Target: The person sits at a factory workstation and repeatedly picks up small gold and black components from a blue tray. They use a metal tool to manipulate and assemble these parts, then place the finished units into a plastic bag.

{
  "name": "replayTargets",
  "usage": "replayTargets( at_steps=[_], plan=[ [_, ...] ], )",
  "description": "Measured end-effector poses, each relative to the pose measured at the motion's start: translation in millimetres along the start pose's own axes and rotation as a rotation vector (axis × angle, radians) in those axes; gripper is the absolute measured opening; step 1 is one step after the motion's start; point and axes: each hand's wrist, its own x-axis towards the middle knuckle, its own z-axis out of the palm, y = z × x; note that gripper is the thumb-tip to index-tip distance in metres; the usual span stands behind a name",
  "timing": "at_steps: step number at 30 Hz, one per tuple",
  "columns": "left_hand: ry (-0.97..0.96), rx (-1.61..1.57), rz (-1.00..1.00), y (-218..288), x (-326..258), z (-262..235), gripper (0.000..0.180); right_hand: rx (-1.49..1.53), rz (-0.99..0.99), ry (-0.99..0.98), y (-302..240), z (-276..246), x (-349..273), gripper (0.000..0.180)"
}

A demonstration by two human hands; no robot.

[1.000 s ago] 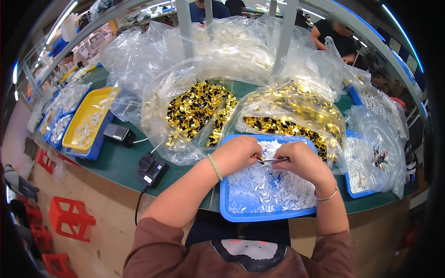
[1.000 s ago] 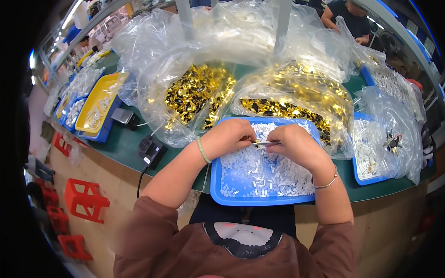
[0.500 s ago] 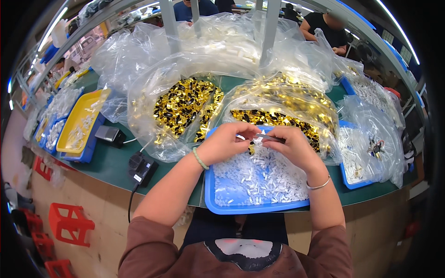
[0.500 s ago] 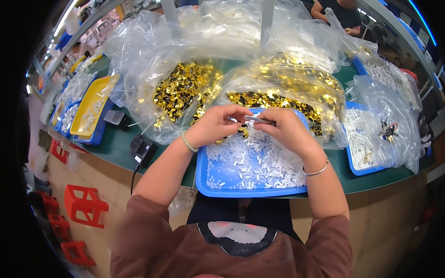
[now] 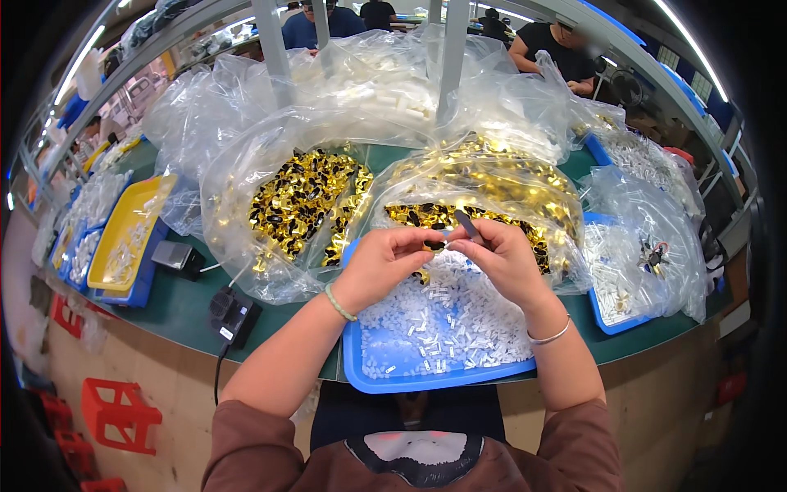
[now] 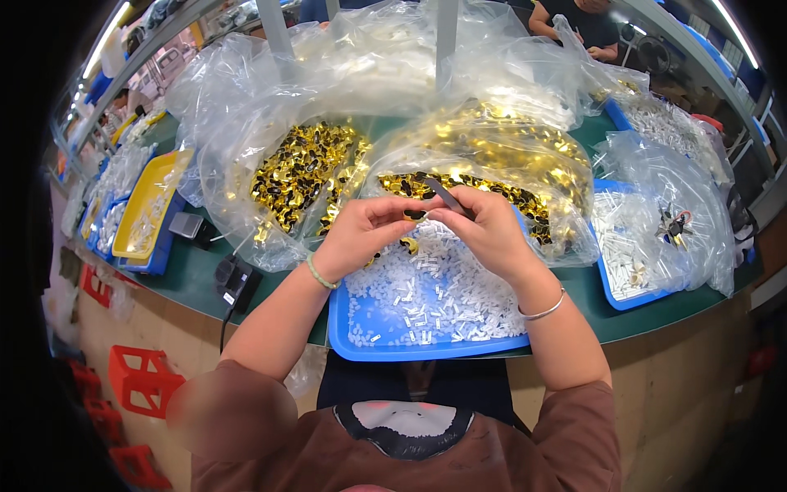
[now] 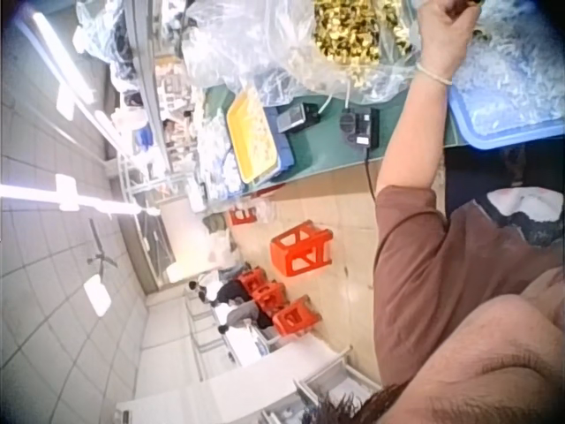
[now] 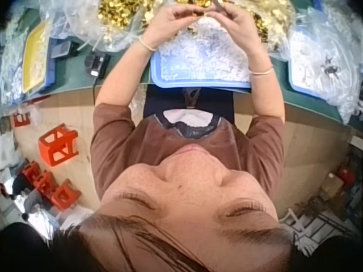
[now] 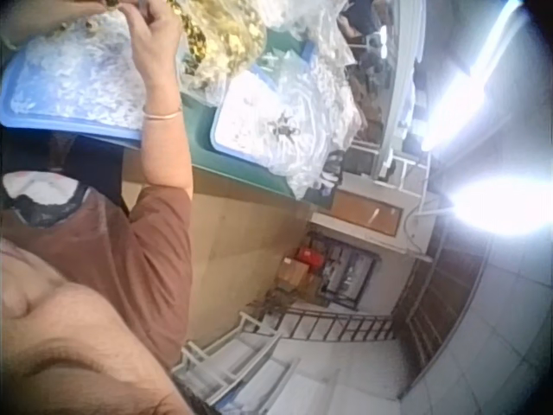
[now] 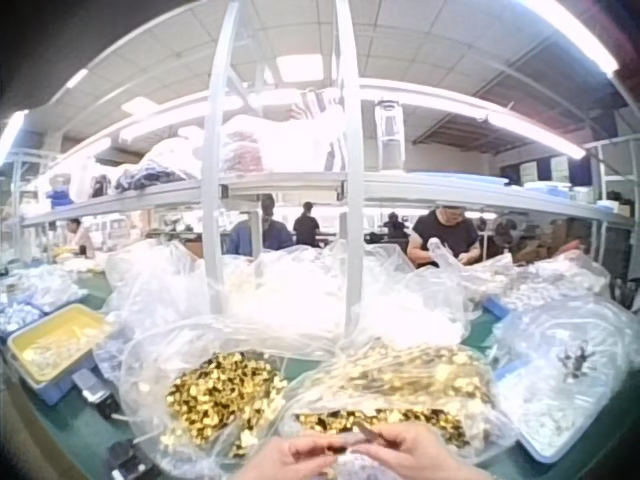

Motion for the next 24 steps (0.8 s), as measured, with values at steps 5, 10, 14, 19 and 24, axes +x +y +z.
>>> replayTargets(
  at_steps=[5,10,14,19,24],
  plan=[
    [0.009,-0.171,0.018,2.3,-1.9,11.2,0.031,0.011,-0.001,0.017,1.1,1.6,-1.2,0.013],
    [-0.027,-0.389,-0.023,5.9,-1.0,6.7,0.032,-0.159,-0.162,0.090,-5.6,3.3,-2.0,0.011],
    [-0.048,-0.458,-0.043,5.7,-1.8,9.9,0.033,-0.146,-0.176,0.118,-6.2,5.9,-3.4,0.009],
    [-0.100,-0.613,-0.100,-6.0,0.1,3.2,0.035,-0.207,-0.203,0.119,-7.1,6.9,-4.8,0.010],
    [-0.138,-0.647,-0.113,1.8,0.7,3.3,0.040,-0.228,-0.231,0.167,-3.5,7.8,-3.8,0.010]
  ],
)
